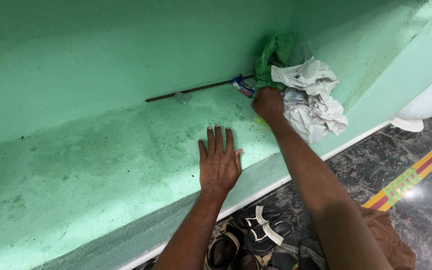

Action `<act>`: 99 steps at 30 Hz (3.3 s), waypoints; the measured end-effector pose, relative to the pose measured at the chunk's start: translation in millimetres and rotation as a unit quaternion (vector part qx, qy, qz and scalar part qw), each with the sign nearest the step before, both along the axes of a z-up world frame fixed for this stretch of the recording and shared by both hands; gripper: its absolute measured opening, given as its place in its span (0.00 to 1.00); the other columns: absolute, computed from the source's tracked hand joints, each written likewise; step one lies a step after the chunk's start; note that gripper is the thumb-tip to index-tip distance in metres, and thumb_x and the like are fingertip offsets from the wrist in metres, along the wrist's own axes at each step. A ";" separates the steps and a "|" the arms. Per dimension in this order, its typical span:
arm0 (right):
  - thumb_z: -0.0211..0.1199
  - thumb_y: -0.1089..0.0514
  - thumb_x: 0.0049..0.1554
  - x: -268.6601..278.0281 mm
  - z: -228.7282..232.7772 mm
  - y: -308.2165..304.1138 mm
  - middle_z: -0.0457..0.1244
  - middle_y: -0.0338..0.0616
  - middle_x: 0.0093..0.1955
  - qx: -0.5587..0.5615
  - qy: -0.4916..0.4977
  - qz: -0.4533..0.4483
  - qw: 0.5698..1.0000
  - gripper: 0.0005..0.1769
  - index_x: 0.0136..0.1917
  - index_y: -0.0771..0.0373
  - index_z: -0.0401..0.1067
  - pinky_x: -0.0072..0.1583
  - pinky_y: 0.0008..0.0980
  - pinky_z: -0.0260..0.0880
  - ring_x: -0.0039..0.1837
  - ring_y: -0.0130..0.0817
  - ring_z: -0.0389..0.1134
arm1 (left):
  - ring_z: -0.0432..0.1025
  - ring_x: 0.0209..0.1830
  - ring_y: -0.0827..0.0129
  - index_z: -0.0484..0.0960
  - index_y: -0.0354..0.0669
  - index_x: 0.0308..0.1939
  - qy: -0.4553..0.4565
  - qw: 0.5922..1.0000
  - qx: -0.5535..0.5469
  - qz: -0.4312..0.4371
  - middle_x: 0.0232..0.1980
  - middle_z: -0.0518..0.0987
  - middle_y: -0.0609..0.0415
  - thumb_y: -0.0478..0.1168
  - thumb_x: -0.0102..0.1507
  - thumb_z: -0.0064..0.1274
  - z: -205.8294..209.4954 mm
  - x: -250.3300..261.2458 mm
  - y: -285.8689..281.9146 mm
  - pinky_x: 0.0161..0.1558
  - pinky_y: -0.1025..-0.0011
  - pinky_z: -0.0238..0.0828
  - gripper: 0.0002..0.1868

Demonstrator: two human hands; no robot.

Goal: The person sits on the floor and organizes a collection of shoes and sandals from a built-in wall shelf. They pick up each pair individually, inspect them, and place them on the floor in a row. After removing all footwear, the person uses a cloth to wipe the shelf surface clean.

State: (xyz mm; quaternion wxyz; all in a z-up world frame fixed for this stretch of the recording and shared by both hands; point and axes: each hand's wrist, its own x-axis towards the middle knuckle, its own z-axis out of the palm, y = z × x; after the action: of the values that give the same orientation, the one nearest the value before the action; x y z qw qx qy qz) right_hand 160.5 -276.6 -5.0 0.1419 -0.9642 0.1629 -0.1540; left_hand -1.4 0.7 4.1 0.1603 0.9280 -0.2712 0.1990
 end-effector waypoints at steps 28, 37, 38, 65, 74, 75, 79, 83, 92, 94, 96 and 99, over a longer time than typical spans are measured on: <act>0.61 0.59 0.52 -212.2 23.7 122.5 0.69 0.51 0.42 -0.174 -0.141 0.271 0.936 0.10 0.45 0.61 0.80 0.57 0.51 0.68 0.48 0.50 0.70 | 0.62 0.74 0.39 0.64 0.35 0.72 -0.035 0.946 -0.312 -0.079 0.74 0.65 0.34 0.40 0.68 0.44 -5.2 -8.0 18.2 0.72 0.52 0.61 0.28; 0.66 0.40 0.53 -362.9 42.5 42.0 0.70 0.51 0.54 -0.191 0.196 -0.018 0.962 0.23 0.55 0.55 0.77 0.62 0.55 0.70 0.57 0.52 0.72 | 0.72 0.67 0.49 0.73 0.38 0.66 0.206 0.893 -0.375 -0.141 0.67 0.75 0.42 0.41 0.69 0.52 -26.3 -82.1 56.7 0.62 0.58 0.70 0.22; 0.67 0.39 0.52 -371.8 43.8 46.0 0.70 0.51 0.55 -0.159 0.196 -0.013 0.968 0.24 0.56 0.53 0.78 0.61 0.54 0.70 0.58 0.52 0.72 | 0.73 0.66 0.51 0.74 0.38 0.65 0.222 0.883 -0.381 -0.158 0.66 0.77 0.42 0.40 0.68 0.54 -31.5 -90.2 64.6 0.61 0.60 0.73 0.21; 0.66 0.39 0.56 -402.6 65.1 423.7 0.67 0.47 0.66 0.113 0.149 0.423 0.887 0.30 0.66 0.56 0.74 0.58 0.45 0.75 0.64 0.43 0.71 | 0.77 0.45 0.75 0.85 0.37 0.49 0.286 0.853 -0.436 0.032 0.43 0.86 0.53 0.41 0.70 0.54 -65.4 -273.6 444.3 0.48 0.70 0.74 0.12; 0.64 0.42 0.58 -419.3 58.1 567.3 0.71 0.48 0.61 0.233 0.166 0.555 0.781 0.26 0.62 0.61 0.77 0.57 0.40 0.78 0.58 0.40 0.76 | 0.77 0.33 0.63 0.83 0.38 0.33 0.078 0.835 -0.282 0.466 0.33 0.82 0.50 0.48 0.60 0.68 -49.9 -410.1 529.7 0.36 0.65 0.70 0.16; 0.64 0.42 0.58 -423.4 60.1 581.5 0.71 0.48 0.61 0.231 0.171 0.566 0.772 0.25 0.62 0.60 0.77 0.57 0.39 0.78 0.59 0.40 0.75 | 0.77 0.36 0.59 0.81 0.40 0.34 -0.007 0.851 -0.227 0.473 0.36 0.81 0.49 0.46 0.61 0.67 -37.8 -413.0 536.3 0.38 0.62 0.71 0.14; 0.64 0.42 0.57 -443.0 72.6 620.0 0.70 0.46 0.63 0.192 0.200 0.590 0.758 0.25 0.62 0.57 0.77 0.58 0.39 0.77 0.58 0.41 0.75 | 0.74 0.45 0.47 0.79 0.37 0.51 -0.193 0.826 -0.056 0.527 0.48 0.79 0.41 0.47 0.51 0.66 -1.4 -407.8 578.1 0.42 0.54 0.68 0.28; 0.65 0.41 0.57 -446.8 77.1 615.7 0.70 0.45 0.64 0.175 0.198 0.599 0.756 0.25 0.62 0.56 0.77 0.58 0.42 0.77 0.59 0.40 0.75 | 0.73 0.50 0.49 0.76 0.41 0.47 -0.108 0.811 0.004 0.575 0.47 0.79 0.43 0.44 0.51 0.66 -12.3 -386.7 629.6 0.48 0.51 0.66 0.24; 0.68 0.48 0.55 -400.8 41.4 504.7 0.74 0.45 0.54 0.252 0.136 0.474 0.832 0.22 0.59 0.61 0.80 0.56 0.39 0.76 0.54 0.36 0.76 | 0.69 0.38 0.66 0.70 0.45 0.41 0.054 0.768 -0.589 0.248 0.39 0.72 0.52 0.32 0.57 0.63 -40.5 -281.1 621.5 0.37 0.64 0.69 0.16; 0.69 0.49 0.55 -394.8 26.9 480.8 0.75 0.45 0.52 0.327 0.105 0.470 0.813 0.22 0.58 0.64 0.80 0.55 0.37 0.76 0.53 0.34 0.75 | 0.69 0.37 0.68 0.68 0.45 0.38 0.088 0.771 -0.602 0.185 0.38 0.71 0.53 0.28 0.51 0.67 -17.5 -264.6 582.3 0.34 0.68 0.69 0.22; 0.70 0.49 0.56 -388.1 16.7 459.5 0.75 0.46 0.50 0.326 0.078 0.449 0.828 0.21 0.57 0.65 0.80 0.55 0.36 0.75 0.52 0.33 0.75 | 0.75 0.39 0.70 0.67 0.47 0.35 0.182 0.738 -0.622 0.189 0.40 0.76 0.57 0.27 0.49 0.63 14.5 -251.1 538.7 0.36 0.70 0.79 0.21; 0.66 0.46 0.58 -382.0 7.4 433.0 0.74 0.46 0.51 0.382 0.081 0.402 0.829 0.22 0.58 0.65 0.79 0.54 0.35 0.75 0.53 0.32 0.75 | 0.76 0.39 0.68 0.69 0.48 0.35 0.255 0.765 -0.564 0.176 0.41 0.77 0.56 0.29 0.51 0.63 46.3 -231.6 461.5 0.36 0.70 0.80 0.18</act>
State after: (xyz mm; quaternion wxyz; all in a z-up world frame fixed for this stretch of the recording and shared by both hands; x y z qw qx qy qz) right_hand -221.6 156.4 2.4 0.5343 -0.8226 -0.1821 0.0692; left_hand -233.0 462.2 50.4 0.6803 0.7182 0.1093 0.0970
